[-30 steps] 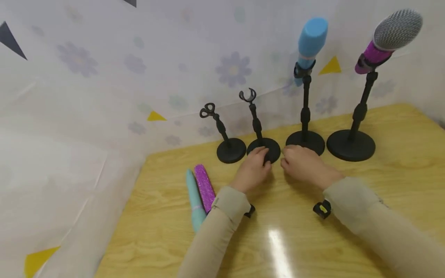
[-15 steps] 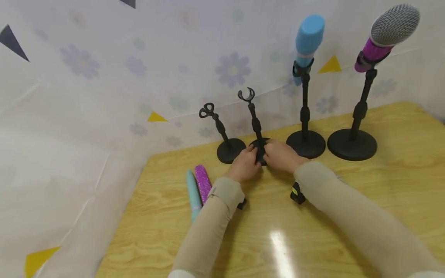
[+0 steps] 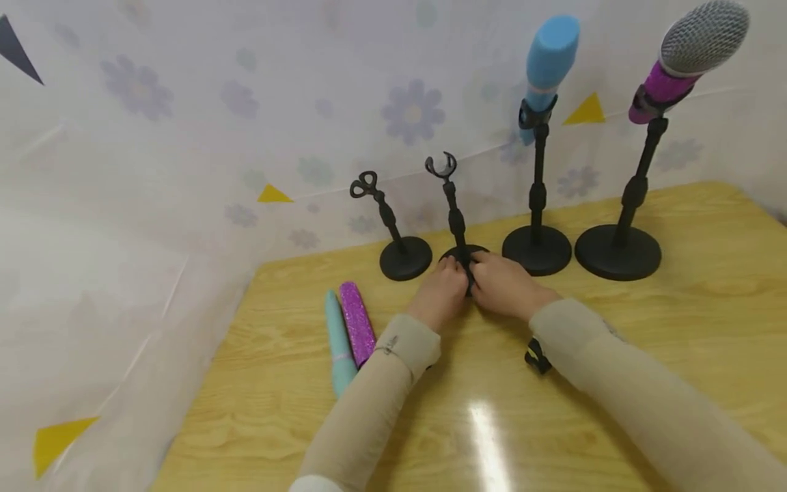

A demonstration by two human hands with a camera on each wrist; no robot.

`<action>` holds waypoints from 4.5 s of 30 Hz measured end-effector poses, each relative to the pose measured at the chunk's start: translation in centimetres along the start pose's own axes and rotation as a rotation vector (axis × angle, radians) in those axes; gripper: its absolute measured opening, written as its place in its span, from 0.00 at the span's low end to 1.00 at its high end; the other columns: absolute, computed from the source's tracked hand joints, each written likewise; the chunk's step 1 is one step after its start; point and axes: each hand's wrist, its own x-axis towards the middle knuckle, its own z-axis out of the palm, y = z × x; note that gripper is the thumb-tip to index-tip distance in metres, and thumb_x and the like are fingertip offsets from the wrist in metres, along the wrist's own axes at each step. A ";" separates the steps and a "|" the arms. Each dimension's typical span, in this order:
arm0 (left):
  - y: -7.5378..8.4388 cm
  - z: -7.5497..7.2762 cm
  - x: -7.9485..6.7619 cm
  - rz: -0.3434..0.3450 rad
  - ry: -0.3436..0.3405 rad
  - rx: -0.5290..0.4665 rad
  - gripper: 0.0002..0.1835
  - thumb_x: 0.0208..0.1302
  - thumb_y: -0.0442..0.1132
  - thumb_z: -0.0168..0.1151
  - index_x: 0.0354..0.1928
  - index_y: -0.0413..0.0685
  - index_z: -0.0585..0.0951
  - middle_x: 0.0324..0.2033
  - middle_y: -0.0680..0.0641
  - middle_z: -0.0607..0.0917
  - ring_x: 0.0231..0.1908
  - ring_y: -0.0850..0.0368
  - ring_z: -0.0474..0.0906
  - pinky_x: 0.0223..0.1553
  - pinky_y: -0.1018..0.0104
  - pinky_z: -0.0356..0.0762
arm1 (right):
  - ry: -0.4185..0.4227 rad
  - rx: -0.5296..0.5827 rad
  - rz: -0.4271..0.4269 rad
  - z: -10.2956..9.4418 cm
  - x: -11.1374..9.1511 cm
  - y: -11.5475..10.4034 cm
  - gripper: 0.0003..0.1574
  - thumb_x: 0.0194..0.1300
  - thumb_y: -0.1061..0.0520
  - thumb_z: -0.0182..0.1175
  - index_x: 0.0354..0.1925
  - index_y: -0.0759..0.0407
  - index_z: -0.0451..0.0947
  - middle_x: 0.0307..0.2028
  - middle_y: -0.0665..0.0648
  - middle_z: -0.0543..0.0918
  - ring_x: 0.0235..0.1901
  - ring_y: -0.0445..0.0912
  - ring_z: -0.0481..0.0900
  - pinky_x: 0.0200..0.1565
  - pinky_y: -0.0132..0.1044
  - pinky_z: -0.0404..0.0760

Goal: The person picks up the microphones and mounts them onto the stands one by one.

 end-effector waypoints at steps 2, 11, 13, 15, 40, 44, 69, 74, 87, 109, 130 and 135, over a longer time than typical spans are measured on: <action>-0.1 -0.1 -0.4 0.022 0.006 0.005 0.19 0.79 0.38 0.49 0.63 0.38 0.79 0.61 0.42 0.82 0.62 0.53 0.79 0.62 0.70 0.78 | 0.006 -0.009 -0.008 0.0 -0.4 -0.2 0.24 0.68 0.62 0.59 0.57 0.78 0.78 0.60 0.76 0.77 0.56 0.69 0.80 0.55 0.60 0.82; 0.1 -0.7 -2.1 0.075 -0.032 -0.042 0.19 0.80 0.41 0.48 0.64 0.42 0.79 0.63 0.43 0.80 0.64 0.54 0.77 0.54 0.72 0.83 | 0.015 -0.063 -0.060 0.0 -2.4 -1.1 0.25 0.68 0.60 0.61 0.57 0.76 0.77 0.59 0.73 0.78 0.56 0.66 0.80 0.55 0.58 0.82; 0.2 -0.9 -2.5 0.087 -0.021 -0.027 0.19 0.80 0.43 0.49 0.63 0.44 0.80 0.60 0.43 0.82 0.61 0.55 0.79 0.51 0.71 0.85 | 0.032 -0.074 -0.074 0.0 -2.8 -1.2 0.25 0.67 0.59 0.62 0.57 0.75 0.78 0.58 0.72 0.79 0.56 0.65 0.81 0.56 0.58 0.82; 0.4 -1.1 -2.8 0.100 0.002 -0.016 0.18 0.80 0.44 0.49 0.60 0.45 0.82 0.56 0.44 0.84 0.56 0.56 0.82 0.46 0.71 0.86 | 0.061 -0.083 -0.092 0.0 -3.2 -1.4 0.24 0.66 0.60 0.63 0.56 0.75 0.79 0.55 0.71 0.80 0.52 0.63 0.83 0.53 0.57 0.83; 1.9 -3.1 -7.7 0.317 0.024 -0.097 0.21 0.76 0.45 0.52 0.64 0.42 0.78 0.62 0.45 0.81 0.65 0.56 0.78 0.69 0.69 0.71 | 0.117 -0.114 -0.079 -1.1 -10.2 -4.8 0.17 0.59 0.56 0.68 0.43 0.67 0.85 0.44 0.65 0.84 0.44 0.58 0.84 0.40 0.54 0.87; 2.0 -3.2 -8.6 0.339 0.038 -0.101 0.21 0.75 0.44 0.54 0.63 0.42 0.79 0.62 0.46 0.81 0.65 0.56 0.77 0.69 0.69 0.71 | 0.117 -0.122 -0.092 -1.0 -11.1 -5.1 0.19 0.58 0.55 0.70 0.44 0.67 0.85 0.46 0.66 0.84 0.45 0.59 0.84 0.43 0.54 0.87; 2.5 -3.5 -10.7 0.357 0.028 -0.202 0.21 0.71 0.42 0.58 0.63 0.42 0.79 0.64 0.45 0.80 0.67 0.56 0.75 0.70 0.71 0.69 | 0.167 -0.068 -0.187 -0.7 -13.1 -4.6 0.15 0.55 0.58 0.73 0.41 0.64 0.88 0.48 0.64 0.84 0.48 0.56 0.84 0.45 0.50 0.87; 2.6 -3.7 -10.7 0.359 0.036 -0.200 0.21 0.72 0.42 0.58 0.62 0.42 0.79 0.64 0.45 0.80 0.66 0.56 0.76 0.68 0.71 0.71 | 0.158 -0.037 -0.179 -0.7 -13.3 -4.5 0.15 0.55 0.58 0.73 0.42 0.64 0.88 0.48 0.65 0.84 0.47 0.57 0.86 0.45 0.52 0.87; 1.8 -4.1 -11.2 0.412 -0.005 -0.180 0.23 0.76 0.43 0.52 0.67 0.39 0.75 0.66 0.41 0.77 0.67 0.54 0.75 0.67 0.71 0.72 | 0.130 -0.049 -0.153 -0.6 -13.1 -4.9 0.14 0.59 0.58 0.71 0.43 0.65 0.88 0.48 0.66 0.84 0.46 0.58 0.87 0.44 0.51 0.88; -8.8 -4.6 -12.1 0.177 -0.088 -0.397 0.21 0.72 0.31 0.57 0.65 0.37 0.74 0.62 0.38 0.80 0.62 0.44 0.79 0.58 0.60 0.83 | 0.138 -0.067 -0.136 -0.7 -13.1 -5.0 0.13 0.59 0.58 0.70 0.41 0.65 0.88 0.49 0.67 0.84 0.47 0.59 0.86 0.44 0.52 0.88; -13.2 -0.7 -12.2 0.018 -0.243 -0.491 0.21 0.59 0.17 0.63 0.51 0.44 0.84 0.58 0.40 0.80 0.60 0.42 0.78 0.60 0.53 0.80 | 0.139 -0.073 -0.141 -0.7 -13.2 -4.9 0.13 0.59 0.58 0.71 0.41 0.64 0.88 0.49 0.67 0.84 0.47 0.59 0.87 0.43 0.51 0.88; -12.9 -0.5 -12.1 0.019 -0.278 -0.446 0.21 0.60 0.19 0.64 0.50 0.49 0.85 0.60 0.41 0.80 0.64 0.43 0.75 0.62 0.53 0.79 | 0.160 -0.073 -0.153 -0.7 -13.3 -4.9 0.13 0.57 0.59 0.71 0.41 0.65 0.88 0.48 0.66 0.84 0.46 0.58 0.87 0.42 0.49 0.88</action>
